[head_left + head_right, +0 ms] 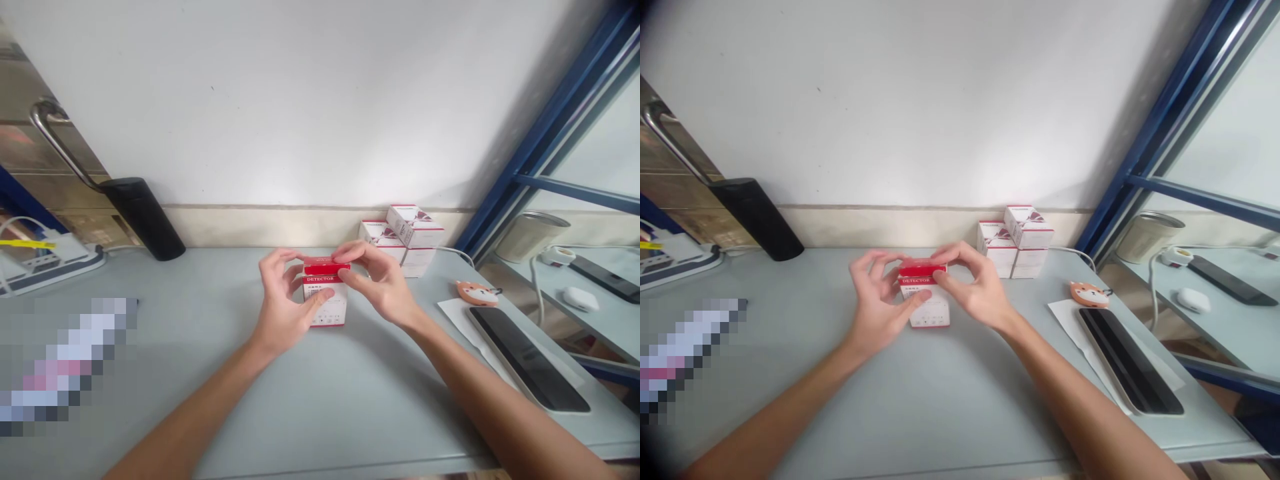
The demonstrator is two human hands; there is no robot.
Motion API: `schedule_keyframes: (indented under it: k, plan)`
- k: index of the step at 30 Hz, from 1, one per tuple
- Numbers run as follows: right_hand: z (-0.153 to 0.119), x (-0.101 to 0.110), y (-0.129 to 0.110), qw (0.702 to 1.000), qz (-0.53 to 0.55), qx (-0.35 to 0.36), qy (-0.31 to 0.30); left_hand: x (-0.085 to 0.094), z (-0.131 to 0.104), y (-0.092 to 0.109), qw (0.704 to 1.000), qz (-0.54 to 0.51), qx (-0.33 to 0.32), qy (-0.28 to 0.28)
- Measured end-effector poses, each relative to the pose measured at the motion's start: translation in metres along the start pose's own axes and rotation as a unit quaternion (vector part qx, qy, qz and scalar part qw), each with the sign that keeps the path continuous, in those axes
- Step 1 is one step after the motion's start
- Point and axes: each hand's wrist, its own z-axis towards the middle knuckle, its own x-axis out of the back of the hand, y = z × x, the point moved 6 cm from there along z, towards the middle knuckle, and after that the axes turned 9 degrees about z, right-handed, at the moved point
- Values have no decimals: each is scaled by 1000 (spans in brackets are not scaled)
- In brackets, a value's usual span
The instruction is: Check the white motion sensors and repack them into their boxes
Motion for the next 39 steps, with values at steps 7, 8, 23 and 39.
schedule_keyframes:
  k: [7,8,23,39]
  plan:
    - [-7,-11,-8,991,-82,94,-43,3,5,5,997,55,-35,-47]
    - [-7,-12,-8,990,-92,103,-44,4,6,4,996,62,-44,-48]
    - [14,75,6,774,-613,84,131,37,61,-55,755,599,-214,-157]
    - [2,146,23,791,-532,-69,294,75,75,-73,788,507,145,-319]
